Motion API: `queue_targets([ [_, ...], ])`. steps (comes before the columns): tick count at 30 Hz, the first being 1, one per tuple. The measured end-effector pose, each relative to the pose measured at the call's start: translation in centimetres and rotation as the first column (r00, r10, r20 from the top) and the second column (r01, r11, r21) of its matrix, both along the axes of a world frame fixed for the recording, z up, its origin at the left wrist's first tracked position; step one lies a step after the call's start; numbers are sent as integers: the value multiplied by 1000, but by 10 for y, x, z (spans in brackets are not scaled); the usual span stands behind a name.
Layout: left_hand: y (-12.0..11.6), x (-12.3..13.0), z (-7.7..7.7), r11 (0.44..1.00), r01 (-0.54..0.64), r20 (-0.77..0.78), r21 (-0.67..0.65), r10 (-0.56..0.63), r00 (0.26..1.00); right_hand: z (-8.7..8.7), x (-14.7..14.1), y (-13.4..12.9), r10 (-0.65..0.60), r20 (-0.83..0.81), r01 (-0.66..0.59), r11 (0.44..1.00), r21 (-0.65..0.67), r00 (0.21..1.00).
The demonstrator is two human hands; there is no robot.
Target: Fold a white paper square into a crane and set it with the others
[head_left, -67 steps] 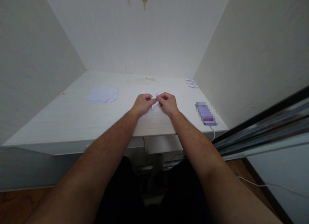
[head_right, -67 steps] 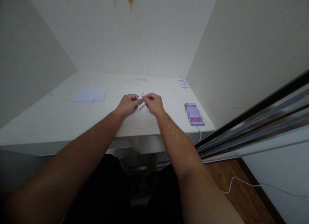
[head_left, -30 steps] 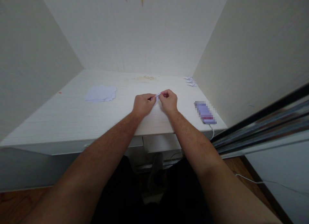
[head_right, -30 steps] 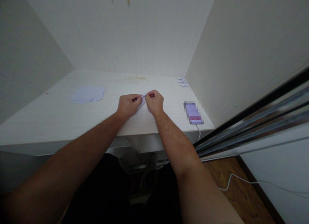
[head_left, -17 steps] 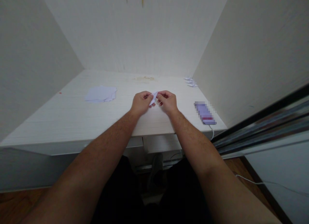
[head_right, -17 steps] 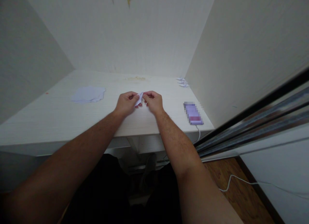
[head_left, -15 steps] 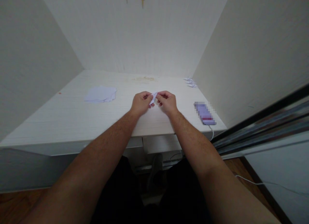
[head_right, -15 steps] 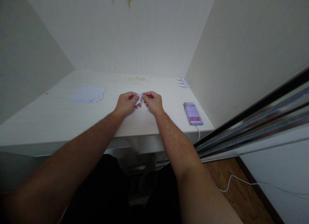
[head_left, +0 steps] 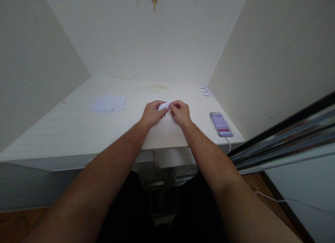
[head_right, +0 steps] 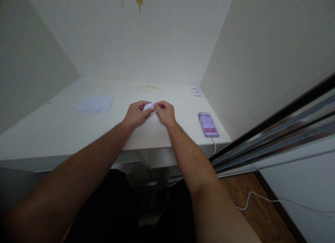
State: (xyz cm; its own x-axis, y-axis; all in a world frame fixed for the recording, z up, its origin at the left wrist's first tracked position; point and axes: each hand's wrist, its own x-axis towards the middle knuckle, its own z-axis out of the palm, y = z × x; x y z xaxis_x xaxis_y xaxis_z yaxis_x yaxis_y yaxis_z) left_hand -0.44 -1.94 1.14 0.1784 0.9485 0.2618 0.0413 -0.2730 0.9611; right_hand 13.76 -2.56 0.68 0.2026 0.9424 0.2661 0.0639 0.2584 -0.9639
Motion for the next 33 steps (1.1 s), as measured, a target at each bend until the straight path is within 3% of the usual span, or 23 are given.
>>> queue_targets([
  [33,7,-5,-2,996,39,74,-82,-33,997,-2,2,1,74,-82,-73,997,7,994],
])
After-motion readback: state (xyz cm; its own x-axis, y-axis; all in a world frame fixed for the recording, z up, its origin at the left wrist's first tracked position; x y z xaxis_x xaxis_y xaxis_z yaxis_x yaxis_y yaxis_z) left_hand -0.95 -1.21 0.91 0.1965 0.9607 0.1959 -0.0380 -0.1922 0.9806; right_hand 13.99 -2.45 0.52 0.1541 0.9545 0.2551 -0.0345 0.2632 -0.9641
